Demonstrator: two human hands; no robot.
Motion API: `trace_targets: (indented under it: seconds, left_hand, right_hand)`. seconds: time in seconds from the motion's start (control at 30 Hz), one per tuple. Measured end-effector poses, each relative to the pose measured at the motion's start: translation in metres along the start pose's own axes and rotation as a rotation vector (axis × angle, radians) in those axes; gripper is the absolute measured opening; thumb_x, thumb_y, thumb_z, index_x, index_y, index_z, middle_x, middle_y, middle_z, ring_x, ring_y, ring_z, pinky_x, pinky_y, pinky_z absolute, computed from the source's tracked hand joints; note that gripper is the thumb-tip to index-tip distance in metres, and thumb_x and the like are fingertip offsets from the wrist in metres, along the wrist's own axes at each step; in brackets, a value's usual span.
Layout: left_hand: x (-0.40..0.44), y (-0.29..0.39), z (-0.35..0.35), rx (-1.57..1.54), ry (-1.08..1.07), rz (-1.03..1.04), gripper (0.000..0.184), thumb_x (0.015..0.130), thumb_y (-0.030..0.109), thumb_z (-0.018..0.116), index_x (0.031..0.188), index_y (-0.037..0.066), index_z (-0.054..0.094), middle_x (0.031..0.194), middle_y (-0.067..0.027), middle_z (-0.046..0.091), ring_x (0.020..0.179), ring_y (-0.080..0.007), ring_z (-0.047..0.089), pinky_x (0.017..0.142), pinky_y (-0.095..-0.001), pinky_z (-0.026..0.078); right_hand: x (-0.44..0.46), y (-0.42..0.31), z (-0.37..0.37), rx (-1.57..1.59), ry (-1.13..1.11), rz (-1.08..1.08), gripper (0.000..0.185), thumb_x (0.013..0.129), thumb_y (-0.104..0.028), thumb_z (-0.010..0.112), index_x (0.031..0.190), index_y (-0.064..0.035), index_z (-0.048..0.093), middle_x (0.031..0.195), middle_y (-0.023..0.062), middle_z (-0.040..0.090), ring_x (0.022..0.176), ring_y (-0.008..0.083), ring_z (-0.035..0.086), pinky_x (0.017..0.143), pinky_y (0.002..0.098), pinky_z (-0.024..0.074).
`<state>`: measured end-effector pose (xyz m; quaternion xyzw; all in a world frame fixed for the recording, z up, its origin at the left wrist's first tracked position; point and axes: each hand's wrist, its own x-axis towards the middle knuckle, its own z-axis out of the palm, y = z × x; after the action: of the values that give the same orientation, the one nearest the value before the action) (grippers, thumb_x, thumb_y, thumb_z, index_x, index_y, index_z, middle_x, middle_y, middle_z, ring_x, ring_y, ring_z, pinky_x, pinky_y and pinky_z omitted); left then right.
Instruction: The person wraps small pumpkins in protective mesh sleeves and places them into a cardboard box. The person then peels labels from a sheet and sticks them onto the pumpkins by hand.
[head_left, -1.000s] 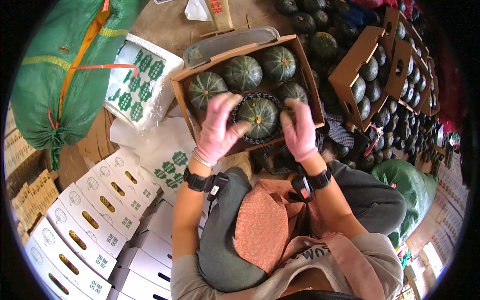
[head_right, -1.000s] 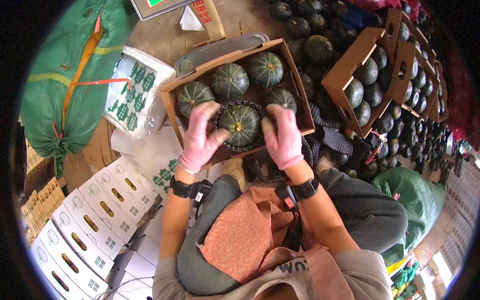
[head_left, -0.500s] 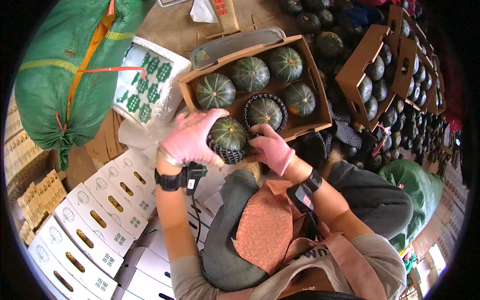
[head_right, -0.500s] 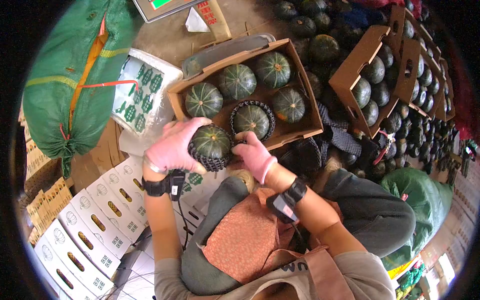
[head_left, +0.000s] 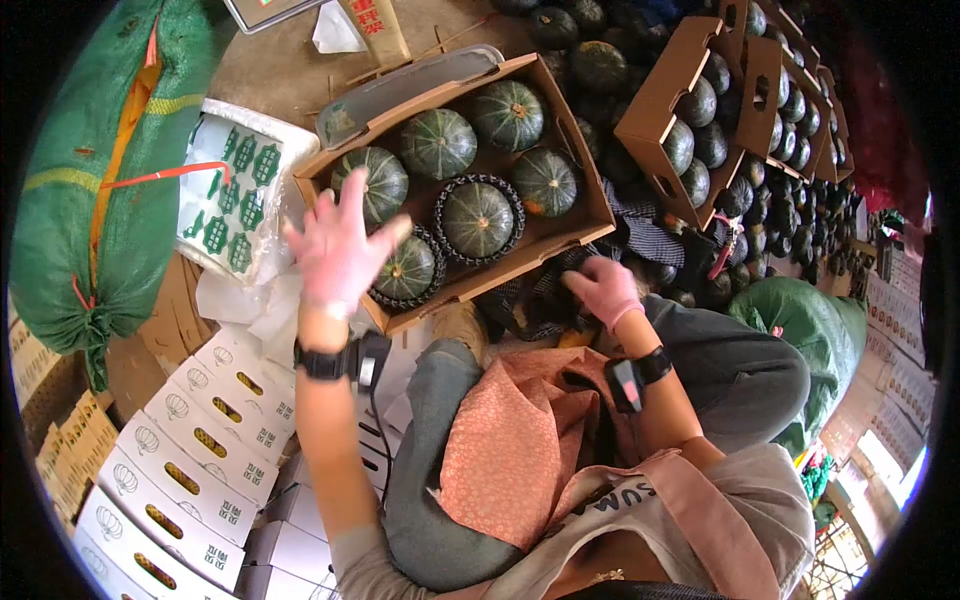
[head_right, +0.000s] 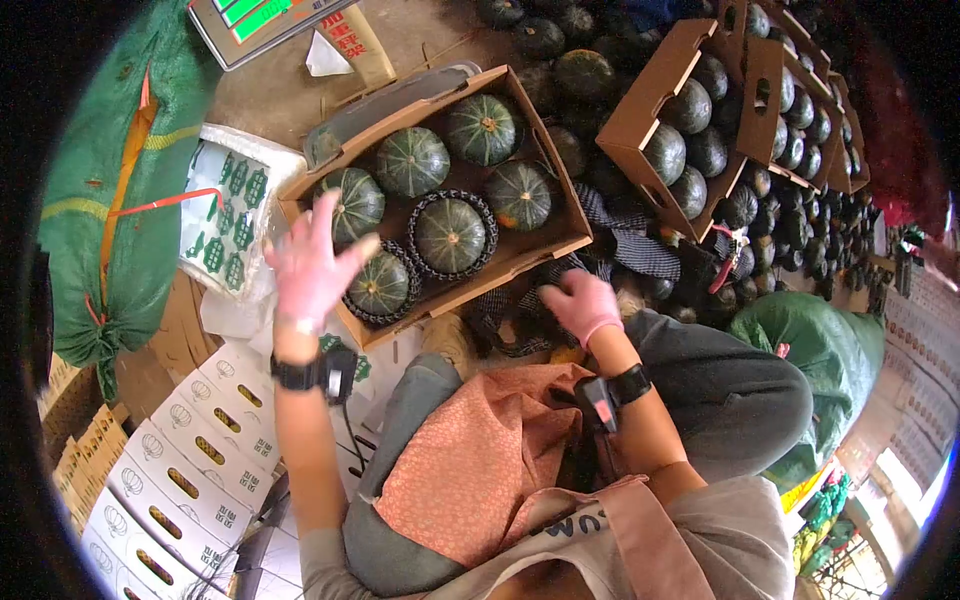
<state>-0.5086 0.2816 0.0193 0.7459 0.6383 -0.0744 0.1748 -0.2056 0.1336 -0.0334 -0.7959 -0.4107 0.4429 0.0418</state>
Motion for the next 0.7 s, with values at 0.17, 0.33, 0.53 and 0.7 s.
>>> trace_targets:
  seconds: [0.17, 0.33, 0.53, 0.7]
  left_hand:
    - [0.046, 0.033, 0.016, 0.191, -0.099, -0.3, 0.088, 0.06, 0.06, 0.069, 0.134, 0.032, 0.031, 0.118, -0.0214, 0.045, 0.109, -0.0341, 0.049, 0.092, -0.0585, 0.027]
    - [0.011, 0.022, 0.011, -0.085, 0.211, -0.022, 0.091, 0.051, 0.042, 0.079, 0.131, 0.033, 0.036, 0.121, -0.0169, 0.042, 0.111, -0.0358, 0.047, 0.093, -0.0552, 0.032]
    - [-0.055, 0.049, 0.002, 0.043, 0.123, 0.578, 0.063, 0.054, 0.029, 0.08, 0.113, 0.027, 0.058, 0.141, -0.0124, 0.03, 0.127, -0.0372, 0.033, 0.102, -0.0498, 0.033]
    - [-0.079, 0.067, -0.017, -0.933, -0.242, 0.691, 0.038, 0.08, 0.039, 0.065, 0.084, 0.002, 0.058, 0.078, -0.0147, 0.055, 0.074, -0.031, 0.057, 0.062, -0.0353, 0.045]
  right_hand:
    - [0.038, 0.011, 0.01, -0.519, 0.178, 0.056, 0.053, 0.073, -0.034, 0.071, 0.114, -0.0099, 0.047, 0.106, 0.0157, 0.051, 0.091, 0.0347, 0.06, 0.076, 0.0423, 0.051]
    - [0.018, 0.001, -0.01, -0.565, 0.123, -0.078, 0.036, 0.072, -0.015, 0.065, 0.104, -0.008, 0.053, 0.103, 0.0174, 0.051, 0.09, 0.0341, 0.06, 0.074, 0.0416, 0.0517]
    - [-0.037, -0.022, -0.031, -0.131, -0.145, -0.589, 0.032, 0.064, -0.016, 0.066, 0.088, -0.0006, 0.051, 0.089, 0.0198, 0.055, 0.083, 0.038, 0.057, 0.07, 0.0413, 0.048]
    - [-0.077, -0.079, -0.015, 0.001, 0.305, -0.903, 0.024, 0.063, -0.013, 0.067, 0.077, -0.0044, 0.051, 0.078, 0.0142, 0.049, 0.067, 0.0343, 0.054, 0.055, 0.0409, 0.0458]
